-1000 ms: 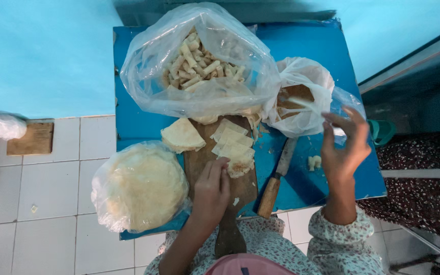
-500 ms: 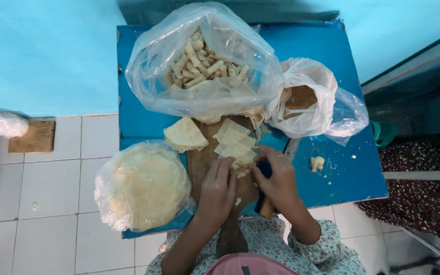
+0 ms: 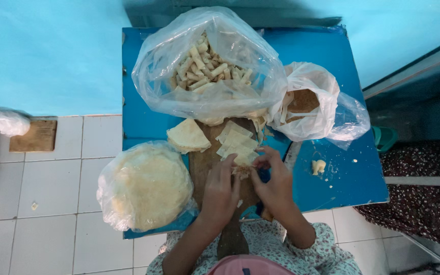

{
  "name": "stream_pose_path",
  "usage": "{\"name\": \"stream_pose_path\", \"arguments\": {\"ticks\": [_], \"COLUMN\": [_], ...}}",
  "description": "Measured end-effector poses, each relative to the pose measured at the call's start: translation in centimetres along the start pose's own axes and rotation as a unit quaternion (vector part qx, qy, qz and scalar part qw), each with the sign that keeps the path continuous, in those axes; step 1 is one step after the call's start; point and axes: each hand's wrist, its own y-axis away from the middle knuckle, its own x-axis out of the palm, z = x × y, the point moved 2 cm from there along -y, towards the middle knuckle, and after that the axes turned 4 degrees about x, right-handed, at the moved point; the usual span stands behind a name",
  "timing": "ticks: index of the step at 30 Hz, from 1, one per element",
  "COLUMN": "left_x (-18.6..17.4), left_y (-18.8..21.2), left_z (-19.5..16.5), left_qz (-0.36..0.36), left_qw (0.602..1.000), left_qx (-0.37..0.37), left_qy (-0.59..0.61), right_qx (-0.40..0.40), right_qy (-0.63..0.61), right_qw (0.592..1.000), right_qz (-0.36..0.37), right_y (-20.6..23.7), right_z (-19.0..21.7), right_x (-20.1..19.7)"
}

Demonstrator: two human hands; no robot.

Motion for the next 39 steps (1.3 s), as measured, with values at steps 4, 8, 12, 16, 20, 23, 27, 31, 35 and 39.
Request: {"name": "stream_pose_path", "arguments": {"ticks": [4, 8, 12, 16, 20, 23, 27, 31, 35, 39], "left_x": [0.0, 0.2, 0.6, 0.8, 0.6, 0.6, 0.8, 0.5, -0.1, -0.6], "left_y": [-0.1, 0.0, 0.1, 0.0, 0.1, 0.0, 0.0, 0.2, 0.0, 0.1], "left_z": [-0.2, -0.2, -0.2, -0.3, -0.5, -0.5, -0.4, -0.1, -0.2, -0.5], "left_qz": [0.001, 0.008, 0.002, 0.006, 0.0, -0.002, 0.007, 0.033, 0.01, -0.009], "left_qw": [0.999, 0.999, 0.999, 0.998, 0.999, 0.999, 0.999, 0.996, 0.994, 0.999], "left_qx": [0.019, 0.003, 0.015, 0.016, 0.027, 0.034, 0.014, -0.034, -0.021, 0.021], "left_qy": [0.032, 0.049, 0.048, 0.054, 0.039, 0.026, 0.03, 0.076, 0.11, 0.032], "right_qx": [-0.052, -0.088, -0.073, -0.074, -0.058, -0.067, -0.146, -0.115, -0.144, -0.16], "right_qy": [0.002, 0.013, -0.001, -0.011, -0.008, -0.01, 0.011, 0.024, 0.024, 0.019], "right_qw": [0.999, 0.996, 0.997, 0.996, 0.997, 0.996, 0.987, 0.983, 0.97, 0.964], "right_qz": [0.004, 0.02, 0.032, 0.04, 0.044, 0.051, 0.067, 0.143, 0.196, 0.213], "right_y": [0.6, 0.8, 0.7, 0.6, 0.7, 0.7, 0.5, 0.4, -0.1, -0.3], "right_z": [0.5, 0.9, 0.7, 0.1, -0.6, -1.1, -1.8, -2.5, -3.0, -3.2], "right_x": [0.4, 0.0, -0.2, -0.4, -0.4, -0.3, -1.0, -1.9, -2.5, -2.5]}}
